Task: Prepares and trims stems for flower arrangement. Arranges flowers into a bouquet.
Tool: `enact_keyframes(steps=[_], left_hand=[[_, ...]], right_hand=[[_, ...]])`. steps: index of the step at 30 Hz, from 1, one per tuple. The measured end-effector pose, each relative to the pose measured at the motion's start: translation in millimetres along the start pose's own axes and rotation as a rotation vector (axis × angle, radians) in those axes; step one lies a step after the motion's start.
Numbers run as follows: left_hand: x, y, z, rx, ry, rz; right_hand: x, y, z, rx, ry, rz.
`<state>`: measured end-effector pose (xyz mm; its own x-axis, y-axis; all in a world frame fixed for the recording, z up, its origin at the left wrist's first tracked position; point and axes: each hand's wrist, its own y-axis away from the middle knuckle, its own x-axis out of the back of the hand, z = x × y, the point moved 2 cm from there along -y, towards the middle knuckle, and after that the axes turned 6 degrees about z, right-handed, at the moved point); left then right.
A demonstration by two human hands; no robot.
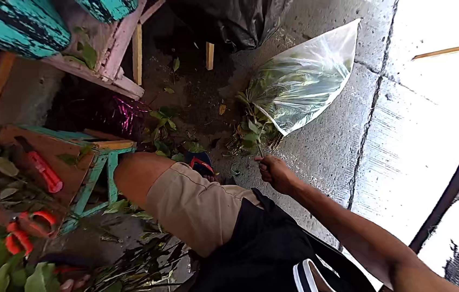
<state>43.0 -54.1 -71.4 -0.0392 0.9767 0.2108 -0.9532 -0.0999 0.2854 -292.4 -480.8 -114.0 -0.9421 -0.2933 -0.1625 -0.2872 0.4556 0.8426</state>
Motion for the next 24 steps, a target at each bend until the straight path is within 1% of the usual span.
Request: enact_keyframes(steps=[2,4,6,9,10,12,13,14,15,17,18,20,22,24], left_hand=[[3,-1,3,-0.006,0.008,0.011],[2,0,7,-0.013,0.022,0.045],[-4,7,15,-0.047,0.076,0.106],[-4,16,28,-0.067,0.116,0.178],[0,17,30,-0.066,0.13,0.183],[12,13,30,-0.104,0.161,0.171],[17,12,29,-0.128,0.185,0.185],[22,12,27,-0.149,0.199,0.204],[27,13,26,-0.171,0.217,0.222],[34,12,28,-0.191,0.268,0.255],[37,11,28,-0.184,0.29,0.272],[44,10,33,-0.174,0.317,0.291],[48,11,39,-0.169,0.354,0.303],[54,9,40,-0.185,0.39,0.292]], right_hand=[[-34,46,-32,0.182,0.03,-0.203],[-79,82,-44,0.371,0.066,-0.367],[-122,95,-40,0.555,0.076,-0.461],[-183,94,-23,0.813,0.144,-0.601],[-201,95,-18,0.836,0.219,-0.676],[-244,100,-19,0.713,0.341,-0.825],[-272,102,-23,0.63,0.347,-0.867],[-303,102,-25,0.572,0.311,-0.867],[-333,99,-25,0.557,0.252,-0.825],[-389,88,-19,0.664,0.213,-0.722],[-406,84,-14,0.726,0.254,-0.711],[-418,82,4,0.799,0.347,-0.748],[-409,81,28,0.882,0.42,-0.794],[-393,84,53,0.976,0.425,-0.828]])
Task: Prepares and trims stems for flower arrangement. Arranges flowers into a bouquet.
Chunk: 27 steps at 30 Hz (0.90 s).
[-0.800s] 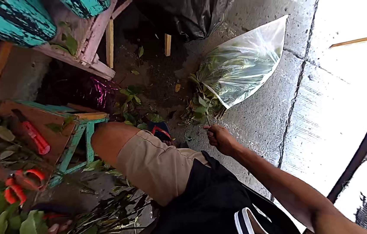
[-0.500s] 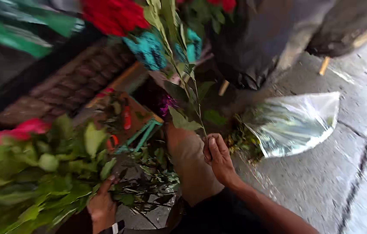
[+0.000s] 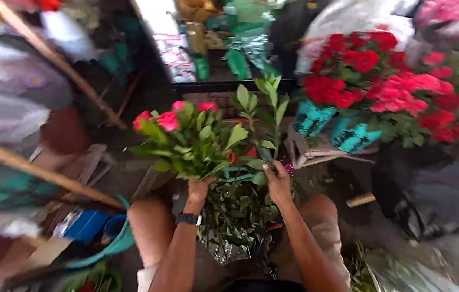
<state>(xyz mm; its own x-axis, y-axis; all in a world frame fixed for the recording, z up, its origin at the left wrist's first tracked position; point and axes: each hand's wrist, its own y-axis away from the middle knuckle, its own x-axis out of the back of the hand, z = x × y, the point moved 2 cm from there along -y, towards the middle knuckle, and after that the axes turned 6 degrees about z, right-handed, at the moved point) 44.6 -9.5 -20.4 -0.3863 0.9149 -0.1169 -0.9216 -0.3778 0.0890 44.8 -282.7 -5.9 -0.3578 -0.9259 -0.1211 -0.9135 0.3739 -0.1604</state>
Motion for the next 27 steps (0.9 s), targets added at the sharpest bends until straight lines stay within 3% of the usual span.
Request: enact_keyframes(steps=[10,14,20,22,27], left_hand=[[-16,-8,-7,0.2,-0.037,-0.045],[-27,-7,-8,0.216,-0.101,-0.079],[-35,26,2,0.049,-0.059,-0.227],[-39,26,3,0.086,-0.068,-0.232],[-43,18,1,0.389,-0.127,-0.304]], right_hand=[[-3,44,-35,0.128,-0.316,-0.089],[-21,60,-38,0.241,-0.208,-0.233],[-48,59,-4,0.376,0.101,-0.326],[-47,53,12,0.362,0.193,-0.259],[-43,52,23,0.343,0.254,-0.12]])
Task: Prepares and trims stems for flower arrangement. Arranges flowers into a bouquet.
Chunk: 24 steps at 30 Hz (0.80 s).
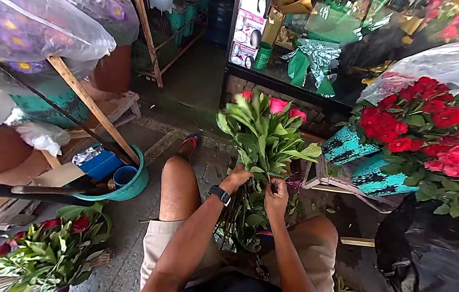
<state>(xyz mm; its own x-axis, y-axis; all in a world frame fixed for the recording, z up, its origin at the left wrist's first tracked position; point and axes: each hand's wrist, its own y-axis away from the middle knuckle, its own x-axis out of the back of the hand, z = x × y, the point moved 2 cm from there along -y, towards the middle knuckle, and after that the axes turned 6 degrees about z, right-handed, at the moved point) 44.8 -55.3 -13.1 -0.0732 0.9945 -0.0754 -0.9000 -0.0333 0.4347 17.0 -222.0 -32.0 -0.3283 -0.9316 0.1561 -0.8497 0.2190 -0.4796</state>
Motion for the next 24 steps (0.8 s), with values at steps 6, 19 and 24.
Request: enact_keyframes(steps=[6,19,24], left_hand=[[-6,2,0,-0.038,0.134,-0.117],[-17,-11,-14,-0.241,0.11,0.119],[5,4,7,-0.132,0.083,0.235]], right_hand=[[1,13,-1,0.02,-0.011,0.087],[-9,37,-7,0.212,0.043,-0.105],[16,58,-56,0.092,-0.051,0.056]])
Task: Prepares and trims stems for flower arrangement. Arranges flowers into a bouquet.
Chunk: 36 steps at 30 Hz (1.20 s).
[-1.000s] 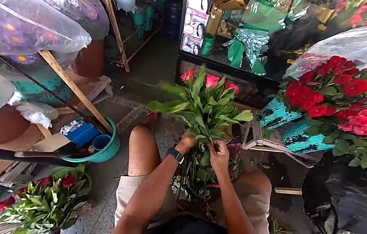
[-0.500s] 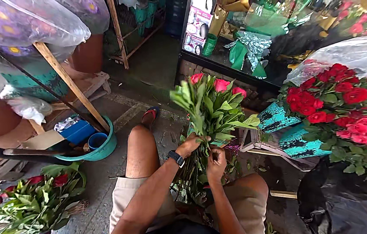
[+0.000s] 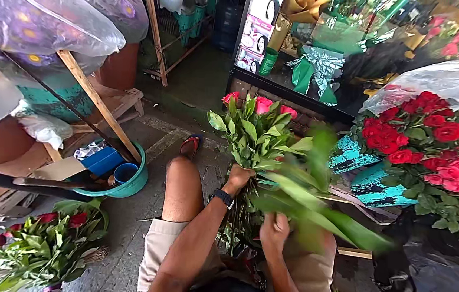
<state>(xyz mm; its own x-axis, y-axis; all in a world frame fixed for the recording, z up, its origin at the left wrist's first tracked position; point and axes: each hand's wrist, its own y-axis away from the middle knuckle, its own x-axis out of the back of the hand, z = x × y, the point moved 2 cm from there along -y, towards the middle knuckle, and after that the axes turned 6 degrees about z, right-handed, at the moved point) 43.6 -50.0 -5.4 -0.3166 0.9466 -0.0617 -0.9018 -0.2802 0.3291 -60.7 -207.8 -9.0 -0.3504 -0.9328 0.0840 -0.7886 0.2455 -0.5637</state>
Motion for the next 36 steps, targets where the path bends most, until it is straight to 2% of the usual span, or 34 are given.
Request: enact_keyframes(steps=[2,5,9,10,12,14,15,18,20,23,27,31,36], left_hand=[[2,-28,-11,-0.011,0.045,0.051],[3,-35,-19,0.002,0.113,0.022],[-1,-5,-5,0.022,0.106,-0.032],[3,14,1,0.03,0.068,-0.086],[13,35,-5,-0.063,-0.011,-0.2],[11,37,-10,-0.149,-0.158,-0.222],[4,30,-12,-0.121,-0.159,-0.2],[-7,16,-9,0.113,-0.108,-0.189],[-11,11,-8,0.179,0.024,-0.25],[-17,6,-8,0.127,0.154,-0.332],[-25,4,-11,0.049,0.198,-0.177],[-26,5,-16,0.044,0.163,-0.145],[-24,9,-22,0.091,-0.032,-0.239]], right_hand=[[23,-13,-24,-0.002,-0.1,0.038],[50,-45,-36,0.082,-0.079,0.058],[44,-71,-25,0.204,0.039,-0.291],[36,-73,-17,0.234,0.075,-0.385],[21,-77,7,0.242,0.158,-0.515],[13,-80,30,0.19,0.309,-0.536],[11,-83,38,0.149,0.375,-0.525],[11,-87,47,0.028,0.456,-0.477],[12,-84,50,-0.036,0.435,-0.453],[12,-70,60,-0.131,0.331,-0.428],[8,-42,72,-0.283,0.168,-0.426],[1,-26,86,-0.347,0.075,-0.365],[-2,-27,99,-0.401,0.075,-0.485]])
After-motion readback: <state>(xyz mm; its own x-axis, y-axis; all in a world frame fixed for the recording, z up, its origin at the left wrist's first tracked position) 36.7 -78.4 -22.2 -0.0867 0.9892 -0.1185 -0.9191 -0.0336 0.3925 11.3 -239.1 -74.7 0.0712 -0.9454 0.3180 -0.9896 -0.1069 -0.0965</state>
